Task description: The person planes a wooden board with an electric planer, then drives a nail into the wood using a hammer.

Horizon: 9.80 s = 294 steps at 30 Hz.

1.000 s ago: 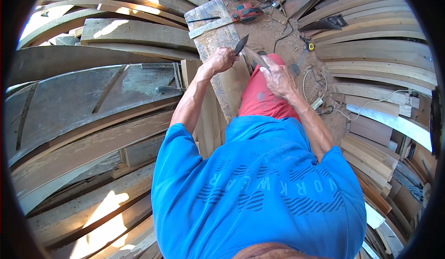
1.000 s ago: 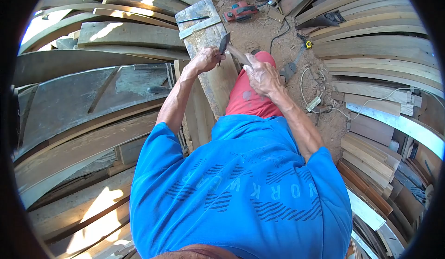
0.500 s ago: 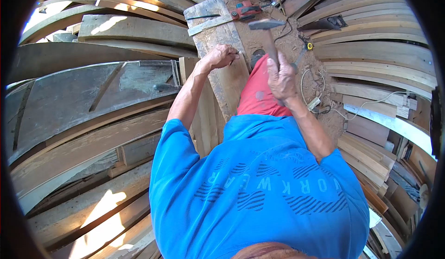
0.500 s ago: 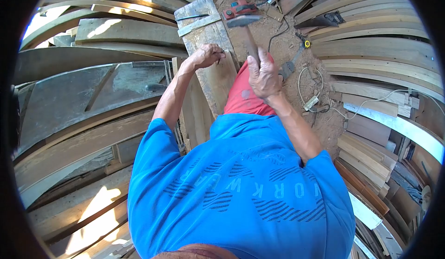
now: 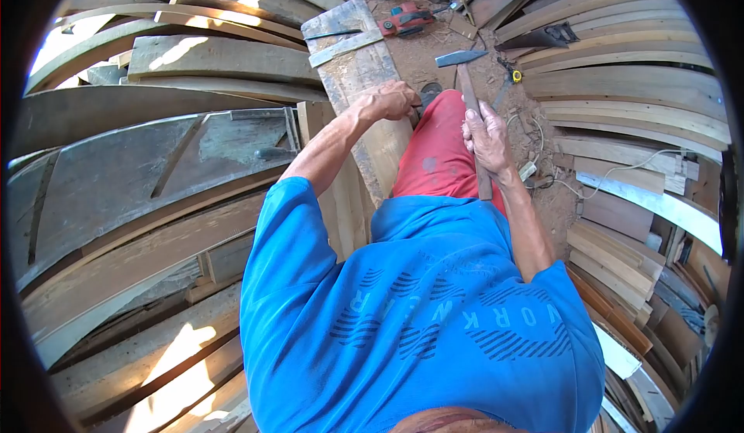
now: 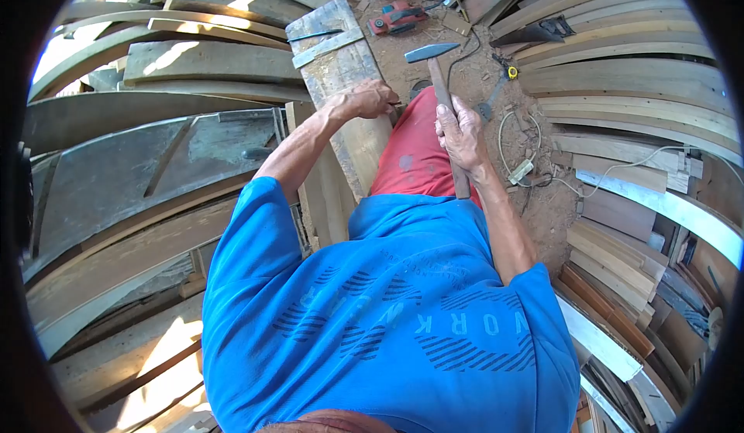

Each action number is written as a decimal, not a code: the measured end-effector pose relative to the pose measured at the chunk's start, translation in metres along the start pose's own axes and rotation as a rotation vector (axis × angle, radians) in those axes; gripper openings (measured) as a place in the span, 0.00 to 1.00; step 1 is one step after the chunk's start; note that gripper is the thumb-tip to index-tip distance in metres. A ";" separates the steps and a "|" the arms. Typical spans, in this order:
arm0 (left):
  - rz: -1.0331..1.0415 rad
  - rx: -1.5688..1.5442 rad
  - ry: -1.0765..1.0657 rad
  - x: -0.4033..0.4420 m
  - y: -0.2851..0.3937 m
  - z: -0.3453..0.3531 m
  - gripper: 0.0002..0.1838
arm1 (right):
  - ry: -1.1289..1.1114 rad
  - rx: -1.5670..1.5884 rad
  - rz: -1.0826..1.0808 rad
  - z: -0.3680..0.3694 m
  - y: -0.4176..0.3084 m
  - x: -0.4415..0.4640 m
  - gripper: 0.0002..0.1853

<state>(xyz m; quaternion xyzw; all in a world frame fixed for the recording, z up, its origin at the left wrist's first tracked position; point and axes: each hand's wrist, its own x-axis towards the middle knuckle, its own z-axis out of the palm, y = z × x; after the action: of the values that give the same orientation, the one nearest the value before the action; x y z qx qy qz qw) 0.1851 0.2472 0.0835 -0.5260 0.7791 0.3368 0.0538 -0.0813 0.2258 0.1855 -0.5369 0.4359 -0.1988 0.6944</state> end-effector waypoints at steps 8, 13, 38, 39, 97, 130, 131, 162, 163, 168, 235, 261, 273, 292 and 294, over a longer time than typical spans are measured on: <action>-0.123 -0.090 0.108 -0.040 0.007 -0.022 0.10 | 0.084 0.068 -0.031 -0.028 0.003 -0.019 0.17; -0.252 -0.077 0.093 -0.039 0.015 -0.022 0.11 | 0.092 0.112 0.005 -0.013 0.009 -0.026 0.15; -0.601 -0.650 0.957 -0.080 -0.006 0.073 0.11 | -0.183 -0.310 -0.166 0.037 -0.070 0.006 0.31; -0.595 -0.601 0.981 -0.081 -0.005 0.072 0.11 | -0.187 -0.329 -0.181 0.040 -0.074 0.008 0.31; -0.666 -0.995 0.797 -0.059 -0.026 0.061 0.14 | -0.159 -0.097 0.037 0.032 -0.025 0.065 0.29; -0.652 -0.304 0.829 -0.097 0.049 0.096 0.17 | -0.130 -0.116 0.047 0.001 0.000 0.020 0.31; -0.639 -0.291 0.847 -0.096 0.056 0.106 0.18 | -0.135 -0.115 0.052 0.004 0.000 0.020 0.31; -0.688 -0.816 1.060 -0.083 0.007 0.072 0.13 | -0.254 -0.309 -0.196 0.064 -0.090 0.021 0.33; -0.687 -0.793 1.046 -0.082 0.007 0.069 0.13 | -0.257 -0.314 -0.203 0.064 -0.093 0.021 0.33; -0.594 -0.683 0.926 -0.082 0.011 0.050 0.11 | -0.243 -0.351 -0.196 0.062 -0.094 0.023 0.31; -0.774 -0.655 0.805 -0.052 -0.018 0.021 0.13 | -0.278 -0.322 -0.023 0.046 -0.014 0.139 0.30; -0.533 -0.339 0.847 -0.095 0.082 0.121 0.21 | -0.209 -0.109 0.158 0.014 0.023 0.072 0.33; -0.589 -0.337 1.181 -0.104 0.051 0.056 0.13 | -0.248 -0.282 0.025 0.031 -0.033 0.054 0.34; -0.591 -0.796 1.001 -0.090 0.011 0.058 0.06 | -0.260 -0.436 -0.202 0.058 -0.099 0.020 0.31; -0.591 -0.776 0.977 -0.089 0.011 0.057 0.06 | -0.258 -0.427 -0.210 0.060 -0.099 0.020 0.30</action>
<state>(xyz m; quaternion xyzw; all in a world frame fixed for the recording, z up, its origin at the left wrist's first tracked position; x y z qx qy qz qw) 0.1994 0.3531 0.0840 -0.7890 0.3611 0.2868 -0.4059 -0.0024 0.2112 0.2710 -0.7343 0.3177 -0.1035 0.5909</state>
